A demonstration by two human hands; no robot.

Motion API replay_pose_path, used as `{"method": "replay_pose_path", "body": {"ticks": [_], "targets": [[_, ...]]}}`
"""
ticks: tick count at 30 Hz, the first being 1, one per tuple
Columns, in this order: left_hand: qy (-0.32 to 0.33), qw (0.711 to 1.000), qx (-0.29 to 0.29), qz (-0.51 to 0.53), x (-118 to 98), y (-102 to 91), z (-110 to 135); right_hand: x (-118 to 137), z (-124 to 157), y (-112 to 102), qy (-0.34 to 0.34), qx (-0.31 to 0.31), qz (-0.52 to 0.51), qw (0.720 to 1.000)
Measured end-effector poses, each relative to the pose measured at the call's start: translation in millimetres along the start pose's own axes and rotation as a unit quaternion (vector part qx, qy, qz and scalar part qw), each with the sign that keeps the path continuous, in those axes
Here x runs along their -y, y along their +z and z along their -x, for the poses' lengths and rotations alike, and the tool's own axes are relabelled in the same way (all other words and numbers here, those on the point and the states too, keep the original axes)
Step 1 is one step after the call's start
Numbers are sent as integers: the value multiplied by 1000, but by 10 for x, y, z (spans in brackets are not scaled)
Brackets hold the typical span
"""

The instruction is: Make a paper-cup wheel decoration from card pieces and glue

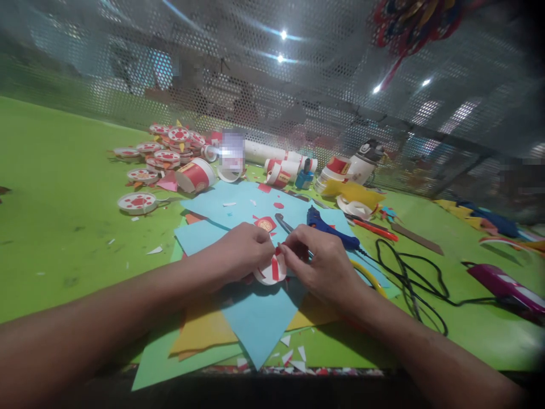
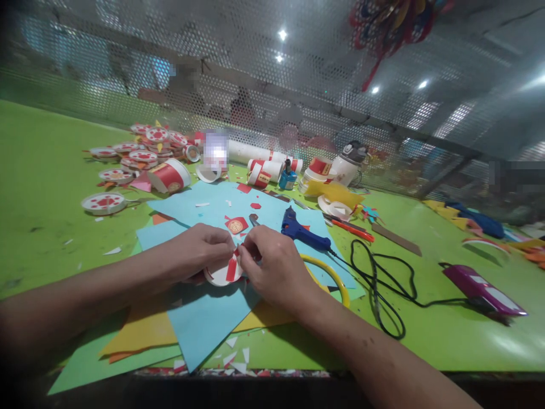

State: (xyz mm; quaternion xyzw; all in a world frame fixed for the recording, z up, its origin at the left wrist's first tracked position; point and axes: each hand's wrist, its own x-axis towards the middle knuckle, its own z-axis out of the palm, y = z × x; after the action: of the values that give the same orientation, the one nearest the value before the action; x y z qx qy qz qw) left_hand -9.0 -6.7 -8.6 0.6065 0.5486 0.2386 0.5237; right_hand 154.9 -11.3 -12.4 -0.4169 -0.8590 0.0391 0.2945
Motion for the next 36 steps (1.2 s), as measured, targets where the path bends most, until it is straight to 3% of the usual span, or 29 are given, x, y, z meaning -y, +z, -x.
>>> {"method": "replay_pose_path", "body": {"ticks": [9,17,23,36], "targets": [[6,1000,-7,-17,-2,5,-2,2,-1,11,29,7,-33,999],[14,998,-3,-54,20,-12,-23,41,-52,-40,100,36,-98,989],[-13,998,-3,-56,-35,-2,13,50,-45,-55,91,51,-106,989],[-7,1000,-12,-20,-20,5,10,45,-20,-17,109,63,-95,987]]}}
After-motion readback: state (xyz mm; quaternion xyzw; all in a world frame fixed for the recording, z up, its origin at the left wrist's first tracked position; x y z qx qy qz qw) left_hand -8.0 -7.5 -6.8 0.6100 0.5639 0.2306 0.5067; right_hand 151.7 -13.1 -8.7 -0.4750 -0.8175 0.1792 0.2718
